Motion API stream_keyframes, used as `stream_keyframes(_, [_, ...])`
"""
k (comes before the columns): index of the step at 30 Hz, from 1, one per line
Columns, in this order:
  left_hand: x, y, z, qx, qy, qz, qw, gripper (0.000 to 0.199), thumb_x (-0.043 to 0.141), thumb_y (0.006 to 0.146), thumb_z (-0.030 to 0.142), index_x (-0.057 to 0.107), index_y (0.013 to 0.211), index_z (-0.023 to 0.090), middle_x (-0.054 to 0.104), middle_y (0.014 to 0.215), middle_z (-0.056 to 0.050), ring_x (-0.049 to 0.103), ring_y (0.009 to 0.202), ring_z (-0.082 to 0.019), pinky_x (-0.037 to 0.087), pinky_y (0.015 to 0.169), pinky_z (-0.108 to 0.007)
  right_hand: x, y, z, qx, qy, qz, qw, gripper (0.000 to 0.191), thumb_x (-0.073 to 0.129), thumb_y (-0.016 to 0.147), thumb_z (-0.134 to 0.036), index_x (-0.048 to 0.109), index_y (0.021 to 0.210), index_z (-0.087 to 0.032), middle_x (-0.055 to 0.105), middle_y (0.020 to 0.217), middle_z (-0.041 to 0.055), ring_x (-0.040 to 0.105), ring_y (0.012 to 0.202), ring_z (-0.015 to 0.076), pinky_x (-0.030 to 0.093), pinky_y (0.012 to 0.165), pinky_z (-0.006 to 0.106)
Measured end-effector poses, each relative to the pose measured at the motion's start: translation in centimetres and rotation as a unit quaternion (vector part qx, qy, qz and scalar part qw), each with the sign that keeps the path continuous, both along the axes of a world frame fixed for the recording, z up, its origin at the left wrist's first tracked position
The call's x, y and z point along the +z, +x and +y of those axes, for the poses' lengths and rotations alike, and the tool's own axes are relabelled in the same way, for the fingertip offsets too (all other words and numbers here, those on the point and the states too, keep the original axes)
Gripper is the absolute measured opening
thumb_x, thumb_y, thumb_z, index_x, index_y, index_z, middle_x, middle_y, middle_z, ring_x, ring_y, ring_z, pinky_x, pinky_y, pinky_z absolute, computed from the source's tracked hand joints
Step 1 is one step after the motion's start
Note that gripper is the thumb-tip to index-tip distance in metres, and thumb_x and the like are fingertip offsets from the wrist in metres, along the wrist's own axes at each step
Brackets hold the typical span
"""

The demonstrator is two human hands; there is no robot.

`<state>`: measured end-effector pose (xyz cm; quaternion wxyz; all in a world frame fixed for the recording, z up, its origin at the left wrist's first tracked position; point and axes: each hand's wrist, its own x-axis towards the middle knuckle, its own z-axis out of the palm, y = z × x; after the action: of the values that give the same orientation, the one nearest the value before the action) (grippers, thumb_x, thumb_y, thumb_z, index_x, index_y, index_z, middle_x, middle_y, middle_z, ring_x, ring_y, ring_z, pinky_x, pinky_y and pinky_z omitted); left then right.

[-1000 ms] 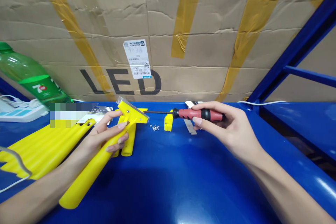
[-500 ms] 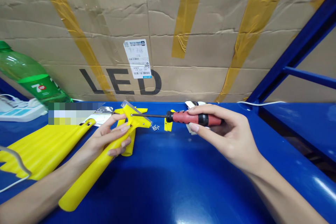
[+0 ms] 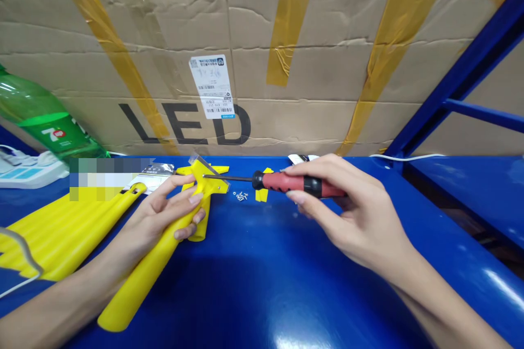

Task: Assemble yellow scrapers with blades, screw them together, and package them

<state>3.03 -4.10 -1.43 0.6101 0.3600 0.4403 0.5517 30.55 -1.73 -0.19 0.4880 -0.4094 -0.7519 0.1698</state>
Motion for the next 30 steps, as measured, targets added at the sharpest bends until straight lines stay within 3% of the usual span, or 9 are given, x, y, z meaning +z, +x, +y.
stream_keyframes(3, [0.1,0.0,0.0,-0.007,0.009,0.022,1.000,0.050,0.091,0.068,0.026,0.056,0.104,0.021,0.066,0.068,0.001,0.056,0.048,-0.009,0.037,0.043,-0.016,-0.1,0.2,0.3,-0.007,-0.111,0.061,0.992,0.027,0.059,0.097,-0.049,0.063,0.115,-0.030,0.058,0.060,-0.0045,0.050,0.038,0.0115,0.039,0.035,0.025])
stream_keyframes(8, [-0.2,-0.1,0.0,-0.005,0.020,0.033,0.999,0.047,0.087,0.074,0.026,0.055,0.108,0.023,0.066,0.065,0.002,0.051,0.044,-0.007,0.037,0.045,-0.017,-0.1,1.1,1.1,0.105,-0.172,0.097,0.975,0.034,0.073,0.090,-0.041,0.060,0.119,-0.030,0.071,0.106,0.0048,0.071,0.081,0.0199,0.060,0.072,0.034])
stream_keyframes(10, [-0.2,0.0,0.0,-0.008,0.030,0.035,0.999,0.047,0.087,0.073,0.026,0.055,0.107,0.022,0.067,0.064,0.001,0.051,0.043,-0.007,0.037,0.045,-0.017,-0.1,1.0,1.1,0.092,-0.171,0.100,0.976,0.025,0.067,0.094,-0.045,0.062,0.108,-0.025,0.070,0.082,0.0024,0.067,0.061,0.0162,0.056,0.057,0.030])
stream_keyframes(12, [-0.1,0.2,0.0,-0.012,0.035,0.044,0.998,0.048,0.087,0.072,0.025,0.055,0.107,0.022,0.066,0.063,0.001,0.052,0.043,-0.008,0.037,0.043,-0.017,0.0,0.7,0.9,0.044,-0.179,0.106,0.977,0.032,0.054,0.099,-0.053,0.061,0.099,-0.022,0.060,0.061,-0.0019,0.051,0.037,0.0105,0.039,0.036,0.025])
stream_keyframes(14, [0.1,0.3,0.0,-0.004,0.036,0.051,0.998,0.048,0.087,0.073,0.024,0.055,0.107,0.021,0.066,0.063,0.001,0.052,0.044,-0.008,0.038,0.043,-0.017,0.1,0.4,0.7,0.028,-0.192,0.116,0.974,0.037,0.048,0.101,-0.057,0.060,0.099,-0.022,0.059,0.060,-0.0022,0.046,0.034,0.0093,0.033,0.032,0.024])
stream_keyframes(17, [0.3,0.3,0.0,0.015,0.038,0.048,0.998,0.043,0.084,0.076,0.021,0.055,0.108,0.022,0.066,0.064,0.002,0.051,0.045,-0.006,0.039,0.045,-0.015,0.2,0.3,0.5,0.082,-0.191,0.131,0.969,0.029,0.067,0.092,-0.050,0.061,0.109,-0.027,0.071,0.093,0.0042,0.068,0.063,0.0169,0.058,0.058,0.031])
stream_keyframes(19, [0.2,0.2,0.1,0.016,0.037,0.046,0.998,0.042,0.083,0.078,0.021,0.055,0.109,0.022,0.067,0.066,0.001,0.050,0.045,-0.005,0.039,0.046,-0.015,0.2,0.3,0.6,0.099,-0.174,0.135,0.971,0.032,0.077,0.085,-0.045,0.061,0.107,-0.028,0.071,0.102,0.0050,0.071,0.073,0.0191,0.061,0.071,0.035])
stream_keyframes(24, [0.1,0.3,-0.1,0.009,0.034,0.046,0.998,0.043,0.085,0.076,0.021,0.058,0.109,0.021,0.066,0.069,0.000,0.054,0.050,-0.008,0.038,0.044,-0.014,-0.3,0.1,1.0,0.011,-0.177,0.115,0.977,0.038,0.050,0.099,-0.059,0.058,0.099,-0.022,0.055,0.056,-0.0051,0.044,0.033,0.0082,0.034,0.033,0.023])
stream_keyframes(30, [0.5,0.0,-0.2,0.006,0.057,0.046,0.997,0.038,0.082,0.078,0.019,0.058,0.107,0.022,0.067,0.065,0.000,0.049,0.045,-0.005,0.040,0.046,-0.015,-0.3,0.4,1.2,0.122,-0.173,0.143,0.967,0.033,0.075,0.088,-0.043,0.058,0.110,-0.026,0.068,0.088,0.0012,0.068,0.072,0.0167,0.058,0.068,0.031])
